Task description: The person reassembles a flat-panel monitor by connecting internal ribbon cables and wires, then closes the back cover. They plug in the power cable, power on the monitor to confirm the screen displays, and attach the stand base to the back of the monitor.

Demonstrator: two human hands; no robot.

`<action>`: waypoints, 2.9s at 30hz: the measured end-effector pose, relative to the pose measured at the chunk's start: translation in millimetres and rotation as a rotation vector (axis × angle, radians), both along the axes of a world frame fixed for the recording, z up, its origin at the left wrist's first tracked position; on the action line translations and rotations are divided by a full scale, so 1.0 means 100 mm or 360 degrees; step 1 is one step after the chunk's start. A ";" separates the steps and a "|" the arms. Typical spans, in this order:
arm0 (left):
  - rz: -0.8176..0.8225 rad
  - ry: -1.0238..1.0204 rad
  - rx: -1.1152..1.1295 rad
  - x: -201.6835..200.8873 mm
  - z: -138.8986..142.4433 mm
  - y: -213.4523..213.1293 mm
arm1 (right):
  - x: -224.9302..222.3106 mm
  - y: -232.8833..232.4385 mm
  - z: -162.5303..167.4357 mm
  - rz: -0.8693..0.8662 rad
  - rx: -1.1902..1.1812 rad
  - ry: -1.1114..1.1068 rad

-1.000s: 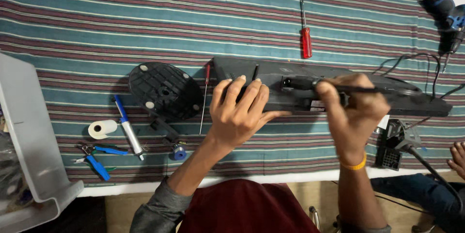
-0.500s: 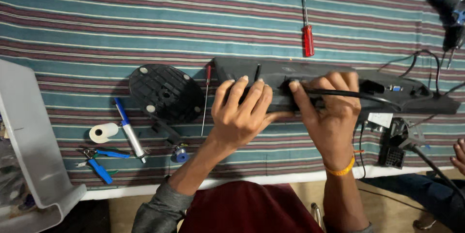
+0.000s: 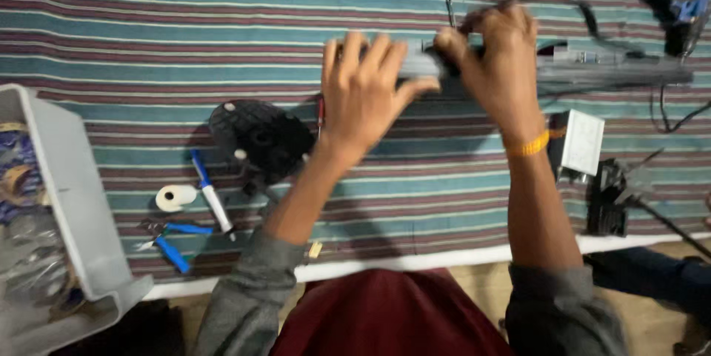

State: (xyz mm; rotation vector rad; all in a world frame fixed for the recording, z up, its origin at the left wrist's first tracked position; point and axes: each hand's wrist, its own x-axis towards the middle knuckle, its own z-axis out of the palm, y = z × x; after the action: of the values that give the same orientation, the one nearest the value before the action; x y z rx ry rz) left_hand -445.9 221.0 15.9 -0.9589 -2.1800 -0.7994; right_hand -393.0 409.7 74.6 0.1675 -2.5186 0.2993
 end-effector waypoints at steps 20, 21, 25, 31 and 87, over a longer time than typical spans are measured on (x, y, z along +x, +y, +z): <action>-0.0379 -0.0960 0.1345 -0.59 -0.46 0.42 | 2.56 0.76 -2.84 -0.0682 -0.1093 -0.0136; -0.0418 -0.0957 0.1368 -0.59 -0.50 0.45 | 2.60 0.77 -2.92 -0.0675 -0.1026 -0.0088; -0.0456 -0.0885 0.1360 -0.62 -0.60 0.50 | 2.54 0.89 -3.09 -0.0656 -0.1021 -0.0075; -0.0334 -0.0853 0.1233 -0.59 -0.62 0.47 | 2.50 0.98 -3.15 -0.0689 -0.0957 -0.0072; -0.0876 -0.0819 0.1202 -0.83 -0.28 0.32 | 0.83 3.08 -1.31 -0.0092 -0.1064 0.0955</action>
State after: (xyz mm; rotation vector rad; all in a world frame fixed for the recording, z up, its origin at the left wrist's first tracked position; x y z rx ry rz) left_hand -528.4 252.8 -11.6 -1.0060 -1.7058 -2.1322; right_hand -310.0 717.9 -55.9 -0.0767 -1.7228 0.8955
